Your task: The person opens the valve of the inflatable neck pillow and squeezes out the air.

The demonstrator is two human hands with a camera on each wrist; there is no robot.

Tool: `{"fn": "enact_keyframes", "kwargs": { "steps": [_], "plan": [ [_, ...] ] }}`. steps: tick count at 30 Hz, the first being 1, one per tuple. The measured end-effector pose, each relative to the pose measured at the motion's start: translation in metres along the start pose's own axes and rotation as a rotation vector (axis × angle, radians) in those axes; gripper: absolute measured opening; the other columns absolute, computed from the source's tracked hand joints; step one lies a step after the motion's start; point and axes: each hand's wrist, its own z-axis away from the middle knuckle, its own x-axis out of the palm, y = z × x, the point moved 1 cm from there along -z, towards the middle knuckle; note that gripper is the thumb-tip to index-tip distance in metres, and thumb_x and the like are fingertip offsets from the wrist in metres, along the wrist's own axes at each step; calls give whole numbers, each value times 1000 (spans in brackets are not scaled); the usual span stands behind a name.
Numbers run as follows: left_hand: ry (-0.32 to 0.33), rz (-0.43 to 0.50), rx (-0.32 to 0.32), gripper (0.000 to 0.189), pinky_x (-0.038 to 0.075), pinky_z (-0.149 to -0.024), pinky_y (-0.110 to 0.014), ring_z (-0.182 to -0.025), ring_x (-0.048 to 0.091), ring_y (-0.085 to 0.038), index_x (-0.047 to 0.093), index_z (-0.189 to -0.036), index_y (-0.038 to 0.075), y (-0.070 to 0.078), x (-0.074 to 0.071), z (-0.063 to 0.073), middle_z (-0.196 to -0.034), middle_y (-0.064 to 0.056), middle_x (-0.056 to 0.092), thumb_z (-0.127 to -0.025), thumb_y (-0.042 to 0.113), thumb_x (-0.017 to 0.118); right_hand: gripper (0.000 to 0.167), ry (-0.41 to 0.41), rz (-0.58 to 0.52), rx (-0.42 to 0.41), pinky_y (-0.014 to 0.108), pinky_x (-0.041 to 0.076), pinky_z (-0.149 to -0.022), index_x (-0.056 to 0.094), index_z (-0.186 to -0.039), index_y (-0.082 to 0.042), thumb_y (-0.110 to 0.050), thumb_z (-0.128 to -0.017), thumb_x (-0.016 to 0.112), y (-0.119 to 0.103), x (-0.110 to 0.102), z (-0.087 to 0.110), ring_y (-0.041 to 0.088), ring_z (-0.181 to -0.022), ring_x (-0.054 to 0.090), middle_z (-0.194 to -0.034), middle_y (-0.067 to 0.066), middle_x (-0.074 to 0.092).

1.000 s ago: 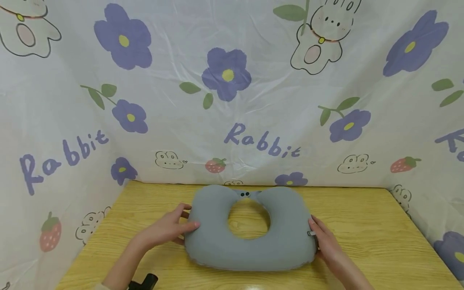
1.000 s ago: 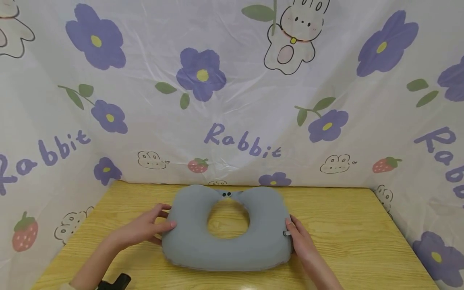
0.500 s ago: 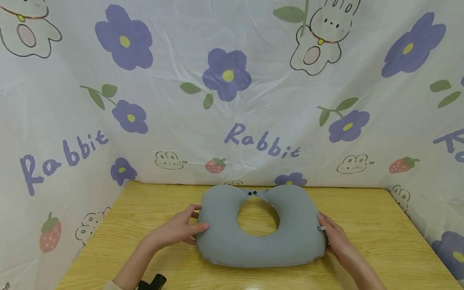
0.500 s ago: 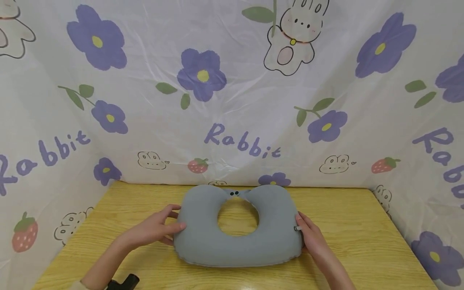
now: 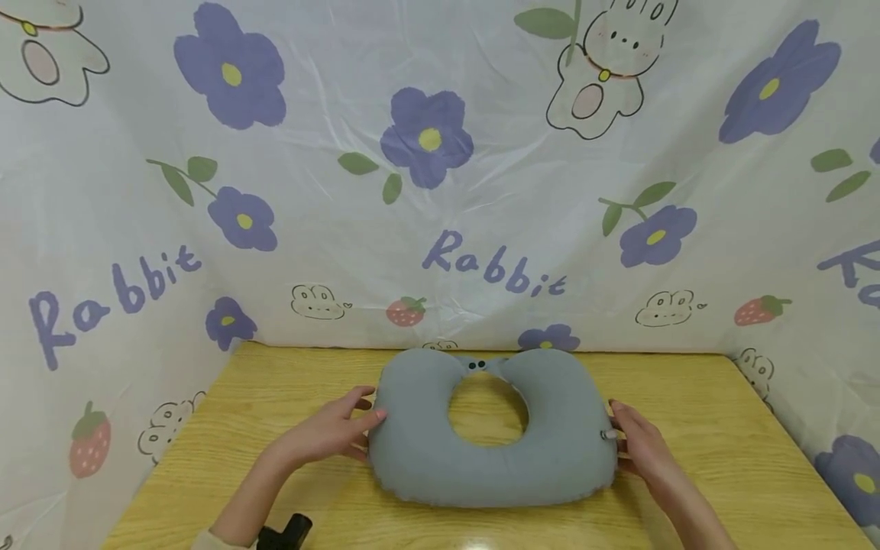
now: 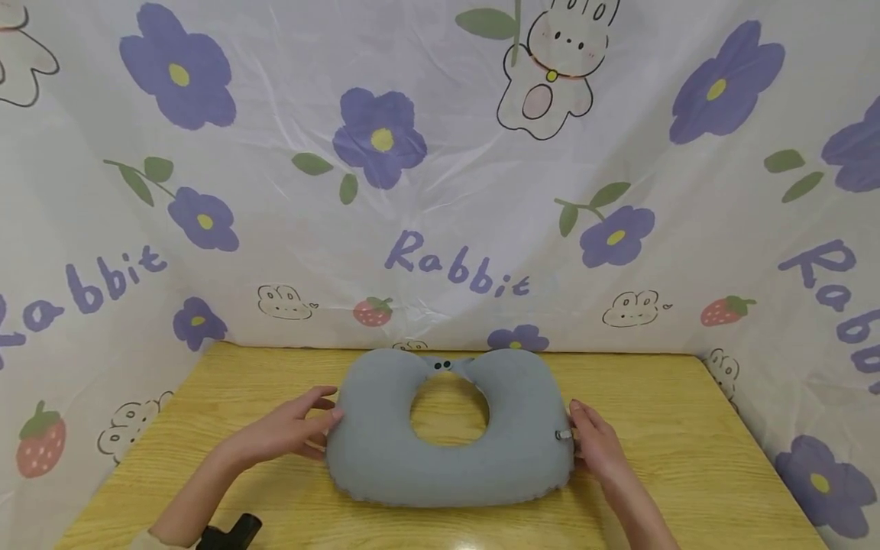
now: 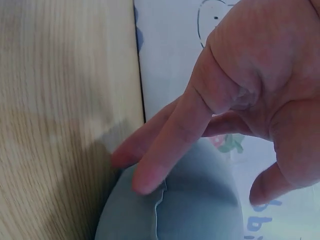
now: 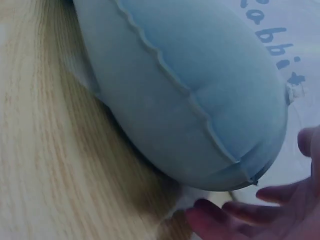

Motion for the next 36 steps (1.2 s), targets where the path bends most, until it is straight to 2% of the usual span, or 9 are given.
{"fn": "enact_keyframes", "kwargs": {
  "steps": [2, 6, 14, 17, 20, 25, 29, 32, 36],
  "plan": [
    [22, -7, 18, 76, 60, -82, -51, -105, 69, -41, 21, -159, -5, -2, -2, 0, -150, -35, 37, -107, 38, 57, 76, 36, 22, -14, 44, 57, -90, 15, -161, 6, -51, -112, 27, -3, -3, 1, 39, -121, 61, -155, 39, 30],
    [100, -83, 81, 68, 59, -86, -51, -112, 66, -41, 27, -157, -4, -2, -5, 2, -145, -30, 44, -108, 36, 54, 74, 81, 70, -77, 44, 57, -91, 17, -160, 7, -48, -112, 27, -11, -7, 9, 47, -128, 54, -155, 37, 31],
    [366, -410, 169, 67, 44, -105, -61, -134, 48, -47, 30, -158, -1, 8, 2, 5, -151, -27, 45, -109, 39, 52, 66, 244, 276, -193, 41, 59, -86, 40, -150, 7, -47, -110, 40, -28, -5, 29, 47, -125, 56, -147, 32, 46],
    [456, -485, 177, 66, 39, -108, -64, -138, 44, -46, 33, -157, -1, 9, 6, 3, -153, -26, 43, -109, 42, 50, 61, 277, 354, -265, 44, 59, -87, 48, -145, 3, -45, -109, 47, -29, -2, 35, 44, -125, 57, -144, 27, 52],
    [500, -537, 215, 70, 36, -110, -64, -142, 39, -46, 32, -158, -1, 8, 12, 1, -156, -25, 39, -108, 46, 49, 49, 288, 425, -400, 45, 59, -86, 55, -140, 0, -36, -107, 58, -27, 3, 39, 41, -121, 60, -137, 23, 59],
    [475, -615, 383, 75, 32, -113, -64, -150, 27, -42, 28, -161, 4, 8, 24, -1, -162, -22, 31, -106, 47, 55, 36, 295, 509, -673, 39, 61, -80, 65, -127, -3, -10, -94, 77, -18, 10, 40, 23, -115, 62, -130, 14, 64],
    [413, -711, 524, 70, 33, -114, -62, -152, 24, -39, 38, -158, 7, 9, 35, -2, -162, -17, 35, -103, 42, 63, 35, 347, 599, -804, 32, 61, -75, 72, -115, -9, -2, -84, 84, -13, 11, 39, 14, -107, 63, -123, 7, 68],
    [391, -761, 563, 66, 34, -114, -60, -152, 26, -38, 46, -155, 8, 11, 42, -3, -160, -15, 39, -102, 42, 65, 34, 386, 641, -867, 20, 57, -76, 74, -108, -11, 1, -79, 86, -10, 11, 38, 18, -100, 67, -117, 4, 70],
    [363, -787, 546, 63, 34, -114, -60, -151, 26, -39, 49, -153, 7, 11, 47, -4, -159, -15, 40, -103, 43, 63, 34, 410, 642, -935, 9, 50, -78, 75, -100, -11, 7, -74, 87, -6, 10, 36, 19, -93, 69, -112, 4, 72]
  ]
}}
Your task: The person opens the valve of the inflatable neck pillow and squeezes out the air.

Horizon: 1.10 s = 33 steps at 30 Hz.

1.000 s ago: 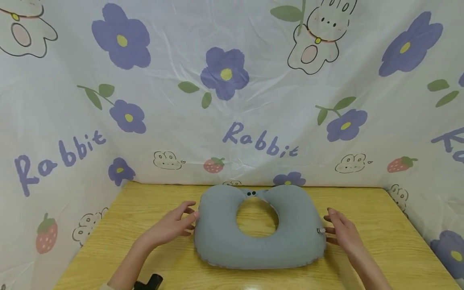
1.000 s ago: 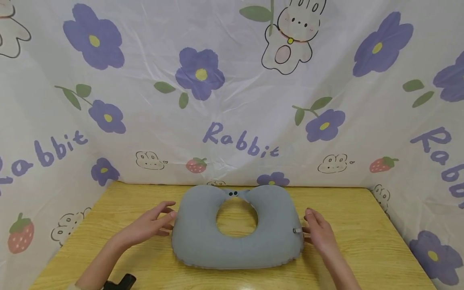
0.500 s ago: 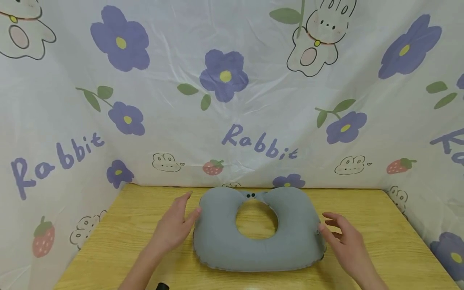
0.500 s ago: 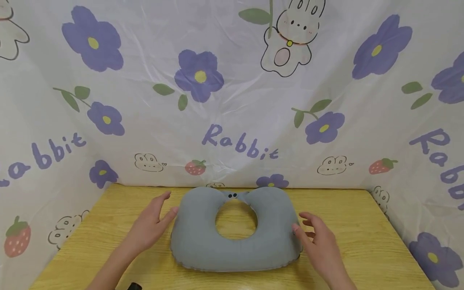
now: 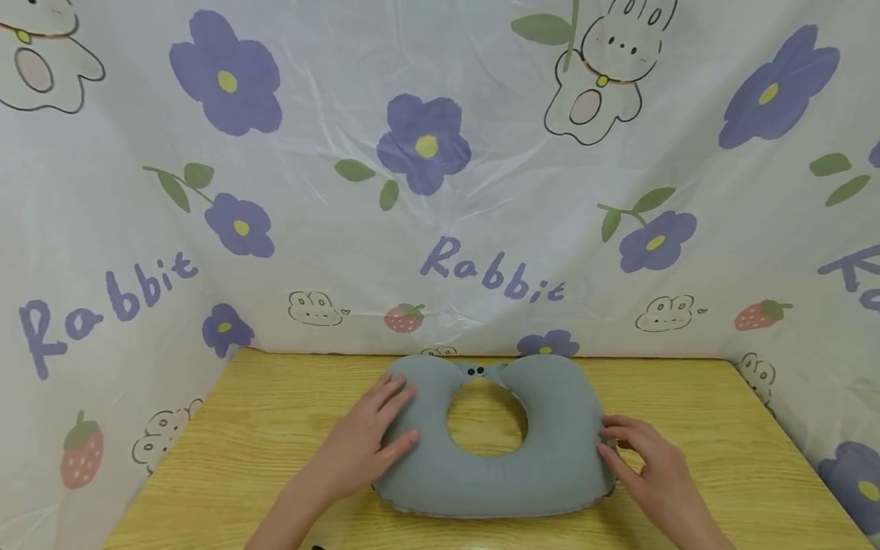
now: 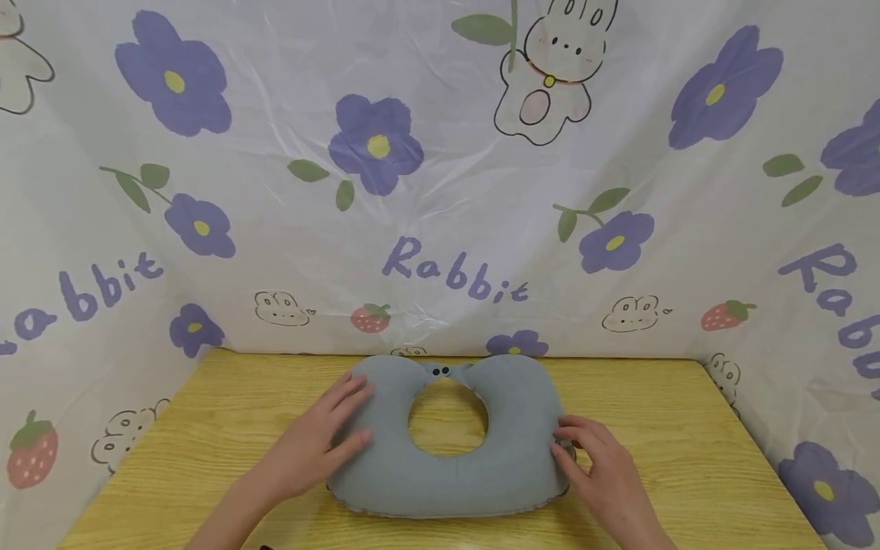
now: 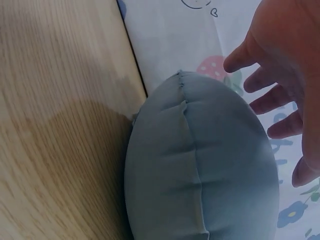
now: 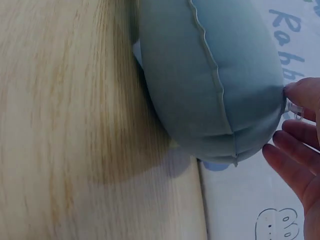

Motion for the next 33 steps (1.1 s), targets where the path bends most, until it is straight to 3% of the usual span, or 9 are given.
{"fn": "enact_keyframes", "kwargs": {
  "steps": [7, 20, 33],
  "plan": [
    [-57, 2, -28, 66, 33, -116, -57, -152, 25, -38, 45, -155, 6, -1, 4, 1, -162, -16, 34, -103, 42, 62, 38, 44, -4, -45, 10, 51, -75, 77, -103, -12, 11, -73, 85, 3, -1, 4, 11, -84, 70, -108, 1, 72],
    [-68, 15, -57, 66, 33, -116, -55, -152, 26, -35, 46, -155, 4, 1, 5, 3, -165, -13, 30, -103, 42, 62, 43, 103, 22, -100, 7, 48, -86, 79, -107, -8, 14, -71, 83, 5, 0, 7, 17, -91, 70, -103, 1, 74],
    [-65, 14, -55, 66, 34, -116, -55, -152, 26, -35, 46, -154, 3, 0, 7, 3, -165, -14, 30, -103, 41, 63, 39, 125, 21, -65, 7, 48, -83, 80, -106, -7, 15, -74, 80, 8, 0, 7, 10, -91, 71, -100, 2, 77]
  ]
}}
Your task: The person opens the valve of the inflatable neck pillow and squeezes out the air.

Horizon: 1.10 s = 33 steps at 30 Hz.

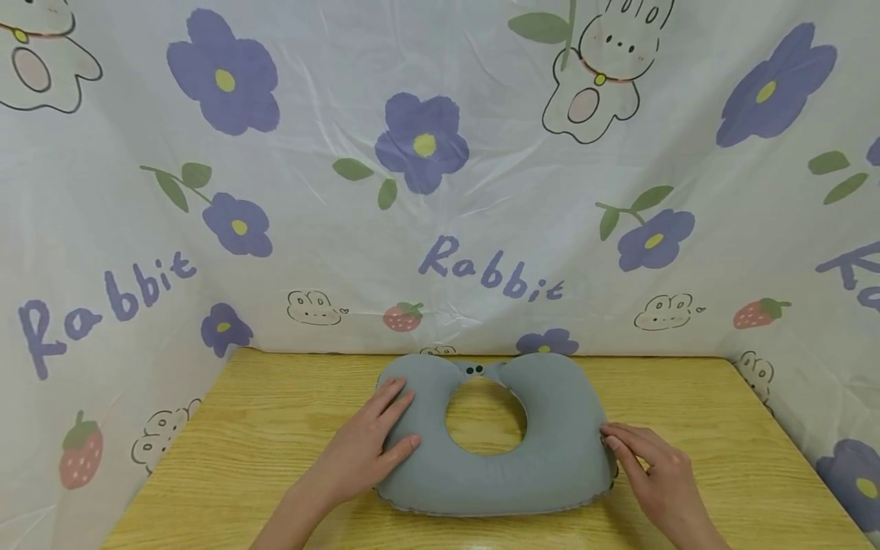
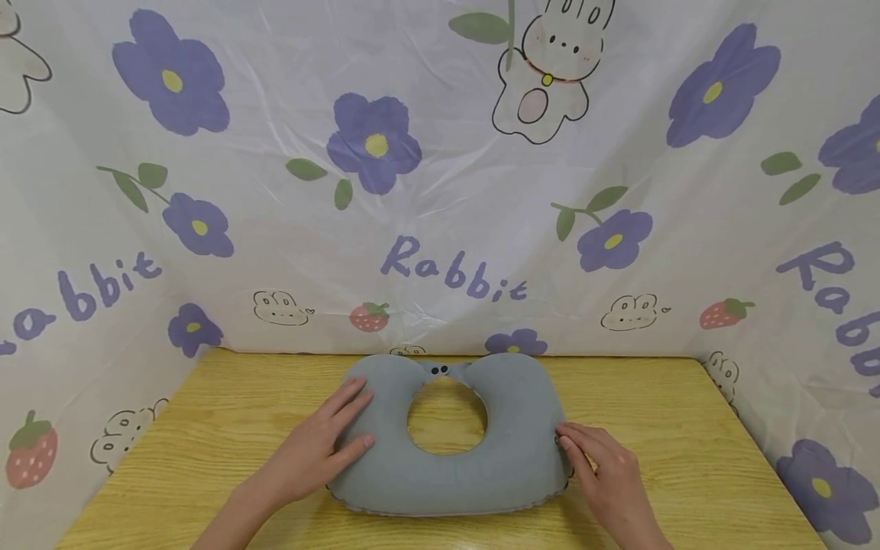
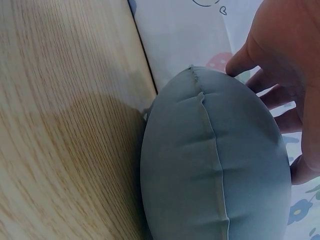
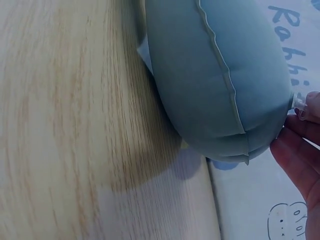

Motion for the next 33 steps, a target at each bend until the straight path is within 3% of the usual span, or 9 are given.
{"fn": "enact_keyframes", "kwargs": {
  "steps": [7, 14, 20, 27, 33],
  "plan": [
    [5, 6, 1, 66, 34, -116, -55, -152, 26, -35, 46, -154, 3, -1, 1, 1, -165, -14, 30, -102, 40, 64, 35, 5, -6, 34, 7, 49, -80, 80, -106, -7, 14, -77, 79, 1, 3, 2, 3, -93, 69, -100, 3, 77],
    [8, 9, -1, 65, 33, -116, -55, -152, 25, -35, 47, -154, 3, -1, 1, 2, -165, -14, 31, -102, 39, 64, 34, 38, -50, 64, 6, 48, -80, 80, -106, -6, 16, -80, 76, -1, 5, 4, -17, -105, 57, -100, 6, 77],
    [1, 10, 1, 66, 33, -116, -55, -152, 25, -35, 46, -154, 3, 0, 1, 1, -165, -14, 30, -103, 41, 63, 30, 56, -82, 115, 4, 47, -77, 80, -105, -4, 17, -84, 72, -4, 7, 6, -22, -105, 54, -100, 10, 76],
    [-13, 15, -24, 65, 33, -116, -56, -153, 24, -35, 46, -154, 4, -1, 0, 1, -166, -14, 29, -103, 40, 63, 19, 79, -138, 312, 5, 49, -77, 80, -105, -2, 8, -94, 68, -8, 17, 9, -15, -96, 62, -104, 12, 76],
    [-5, 3, -8, 64, 34, -115, -56, -152, 25, -36, 47, -153, 3, -2, 0, 2, -165, -15, 30, -102, 38, 64, 19, 82, -197, 503, 8, 51, -74, 78, -110, -2, -3, -104, 60, -13, 18, 11, -13, -88, 62, -106, 12, 76]
  ]
}}
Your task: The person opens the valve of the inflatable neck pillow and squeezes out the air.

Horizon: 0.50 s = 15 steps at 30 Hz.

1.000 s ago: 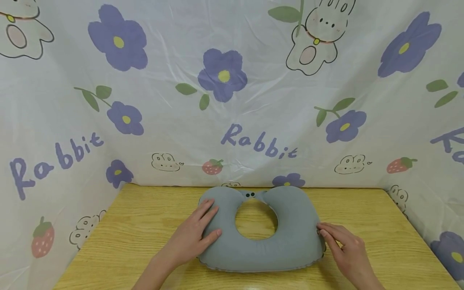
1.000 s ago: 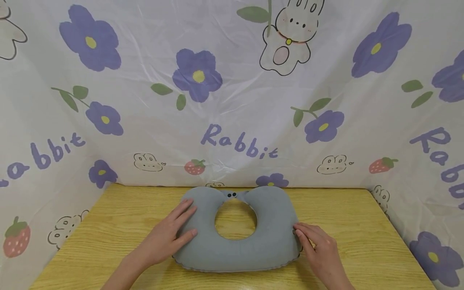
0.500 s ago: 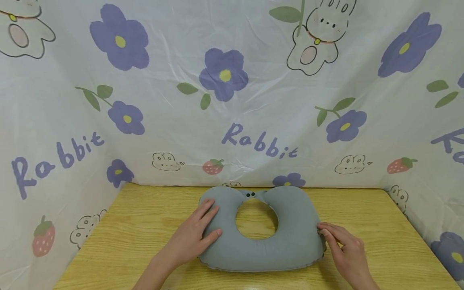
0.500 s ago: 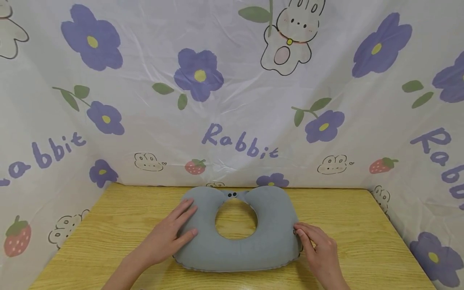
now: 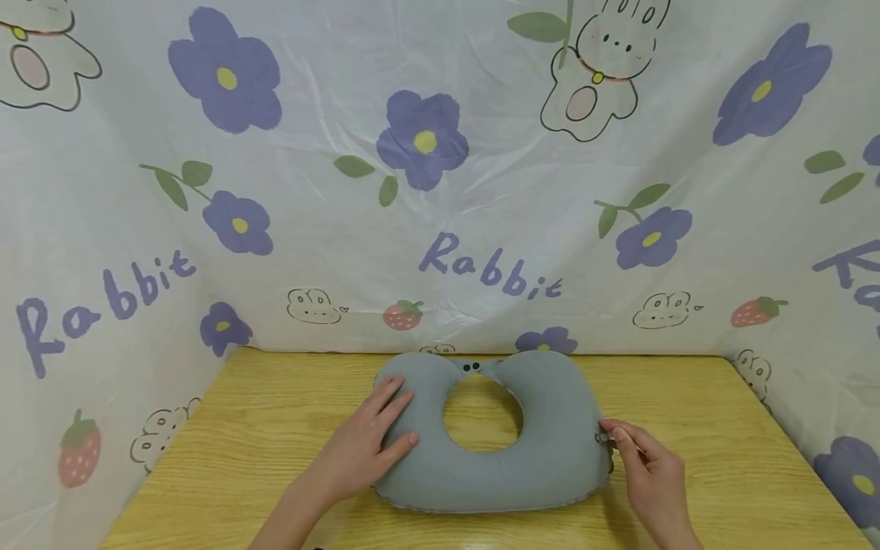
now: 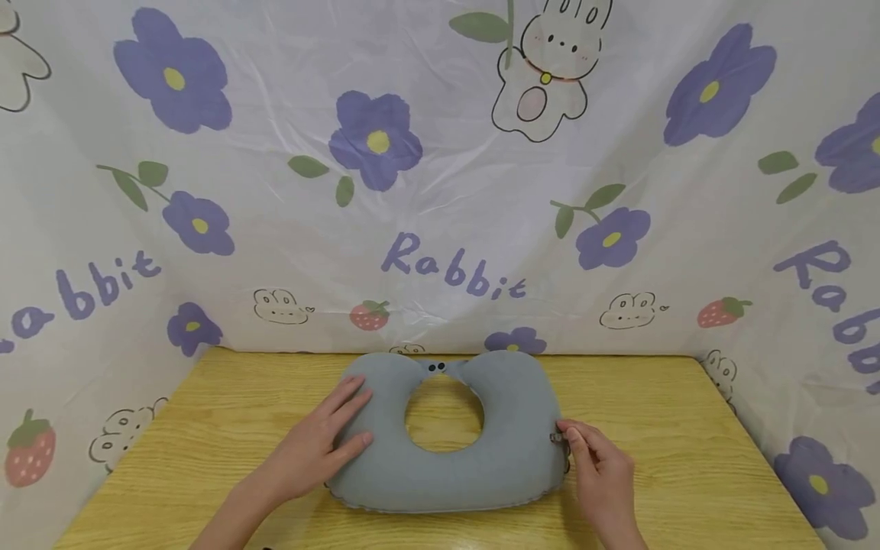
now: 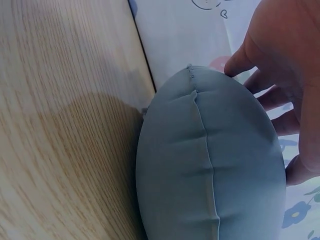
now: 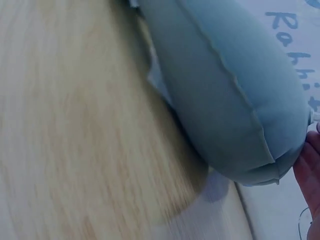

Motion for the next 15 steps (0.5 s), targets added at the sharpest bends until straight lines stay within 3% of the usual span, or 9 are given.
{"fn": "enact_keyframes", "kwargs": {
  "steps": [10, 15],
  "plan": [
    [7, -12, 14, 62, 35, -114, -56, -152, 26, -37, 50, -152, 4, -3, 3, 1, -163, -16, 33, -102, 36, 65, 22, -38, -56, 88, 10, 52, -76, 77, -114, -2, -10, -106, 59, 0, 0, 1, -6, -89, 65, -108, 2, 75],
    [-2, -4, 16, 57, 34, -115, -56, -152, 25, -36, 49, -153, 6, -4, 4, 1, -164, -15, 31, -105, 37, 59, 23, -65, -82, 109, 15, 55, -75, 76, -118, -3, -13, -107, 58, -1, -4, -2, 0, -87, 68, -112, 7, 75]
  ]
}}
